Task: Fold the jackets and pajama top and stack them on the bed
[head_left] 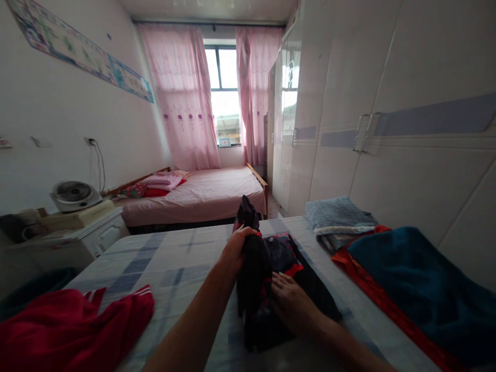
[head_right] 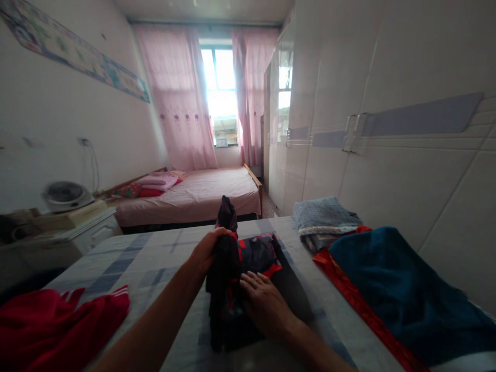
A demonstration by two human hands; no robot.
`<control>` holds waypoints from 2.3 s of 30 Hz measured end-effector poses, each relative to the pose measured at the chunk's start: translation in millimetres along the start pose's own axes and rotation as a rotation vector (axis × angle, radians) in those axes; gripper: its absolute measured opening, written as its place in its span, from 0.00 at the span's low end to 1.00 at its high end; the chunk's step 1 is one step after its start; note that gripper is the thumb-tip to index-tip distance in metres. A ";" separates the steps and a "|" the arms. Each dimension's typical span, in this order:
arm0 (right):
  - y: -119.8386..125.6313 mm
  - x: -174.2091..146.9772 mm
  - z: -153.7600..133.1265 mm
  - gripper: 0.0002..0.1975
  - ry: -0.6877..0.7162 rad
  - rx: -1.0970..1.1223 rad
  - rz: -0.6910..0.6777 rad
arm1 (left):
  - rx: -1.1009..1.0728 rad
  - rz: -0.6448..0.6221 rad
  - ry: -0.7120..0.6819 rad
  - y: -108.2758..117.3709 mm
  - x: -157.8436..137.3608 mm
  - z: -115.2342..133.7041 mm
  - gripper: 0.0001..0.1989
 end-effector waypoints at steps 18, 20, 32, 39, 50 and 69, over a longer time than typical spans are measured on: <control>105.2 31.0 10.8 0.24 -0.114 -0.086 0.469 | 1.403 -0.026 -1.176 24.6 -23.0 -73.1 0.24; 78.3 59.8 11.1 0.25 -0.055 -0.122 0.280 | 1.447 -0.069 -1.165 16.3 -23.7 -96.7 0.26; 9.9 102.6 69.9 0.23 -0.247 -0.033 -0.078 | 1.104 -0.195 -1.099 16.5 -26.8 -108.6 0.14; 37.0 16.0 -14.1 0.07 0.148 0.058 0.107 | 1.250 -0.068 -1.048 42.6 37.3 -46.3 0.18; 1.6 22.8 -55.8 0.05 0.431 -0.438 0.076 | 1.529 -0.205 -0.812 21.1 77.2 -64.7 0.19; 80.5 -17.4 -10.4 0.14 0.228 -0.122 0.265 | 1.535 -0.127 -0.717 18.9 83.0 -72.2 0.21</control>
Point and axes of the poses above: each hand's wrist, its own x-axis towards the middle knuckle, its own y-axis out of the back of the hand, z = x × y, the point moved 2 cm from there along x, towards the middle knuckle, and after that the axes turned 11 degrees about z, right-handed, at the moved point
